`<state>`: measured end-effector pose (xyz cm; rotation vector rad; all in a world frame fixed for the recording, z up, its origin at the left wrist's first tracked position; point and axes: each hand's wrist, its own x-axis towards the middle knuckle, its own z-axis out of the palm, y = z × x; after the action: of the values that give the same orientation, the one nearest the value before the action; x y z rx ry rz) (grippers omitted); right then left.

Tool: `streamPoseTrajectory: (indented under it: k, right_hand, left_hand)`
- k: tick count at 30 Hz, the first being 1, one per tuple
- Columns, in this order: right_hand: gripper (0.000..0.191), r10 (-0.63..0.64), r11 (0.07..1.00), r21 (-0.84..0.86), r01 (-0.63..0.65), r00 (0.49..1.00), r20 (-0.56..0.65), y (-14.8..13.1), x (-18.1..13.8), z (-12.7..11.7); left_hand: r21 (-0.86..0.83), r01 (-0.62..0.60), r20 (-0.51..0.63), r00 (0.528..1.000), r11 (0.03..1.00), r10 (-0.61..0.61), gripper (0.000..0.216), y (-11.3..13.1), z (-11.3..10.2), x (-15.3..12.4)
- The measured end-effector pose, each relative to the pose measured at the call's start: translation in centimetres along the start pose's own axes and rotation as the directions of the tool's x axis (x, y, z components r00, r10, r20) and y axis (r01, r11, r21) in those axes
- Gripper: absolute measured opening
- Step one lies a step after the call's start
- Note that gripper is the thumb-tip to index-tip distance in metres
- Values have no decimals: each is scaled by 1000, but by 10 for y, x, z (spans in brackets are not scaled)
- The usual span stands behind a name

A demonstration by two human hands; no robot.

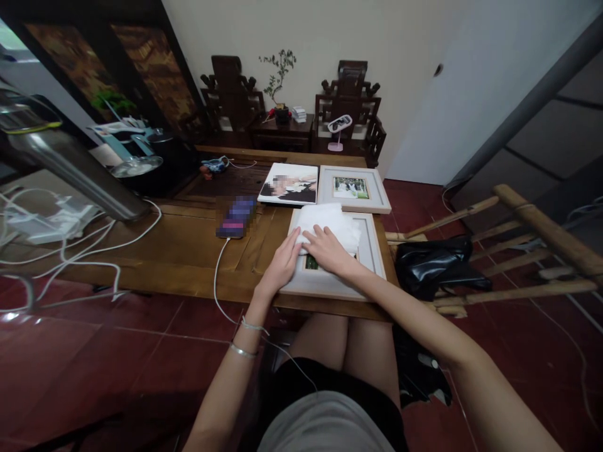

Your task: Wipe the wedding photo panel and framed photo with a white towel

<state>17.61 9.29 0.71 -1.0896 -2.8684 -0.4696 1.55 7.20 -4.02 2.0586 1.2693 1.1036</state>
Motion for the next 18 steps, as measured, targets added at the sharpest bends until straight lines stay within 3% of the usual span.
streamPoseTrajectory:
  k: [4,8,13,16,18]
  right_hand:
    - [23,-112,993,31,112,994,-4,-23,-29,-8]
    - [23,-105,992,72,104,994,1,-34,-42,-12]
    - [24,62,998,19,-63,997,46,2,-16,-8]
    - [28,206,977,-42,-207,978,-35,31,7,-7]
    - [30,197,977,-61,-203,975,-99,41,22,-5]
  left_hand:
    - [-42,-10,15,1000,999,10,50,5,-2,-1]
    - [-37,7,19,1000,999,-7,50,5,-2,-1]
    - [79,-22,31,999,997,20,46,-5,3,0]
    - [146,-74,72,995,987,64,41,-9,5,0]
    - [167,-94,75,994,982,82,39,-10,6,0]
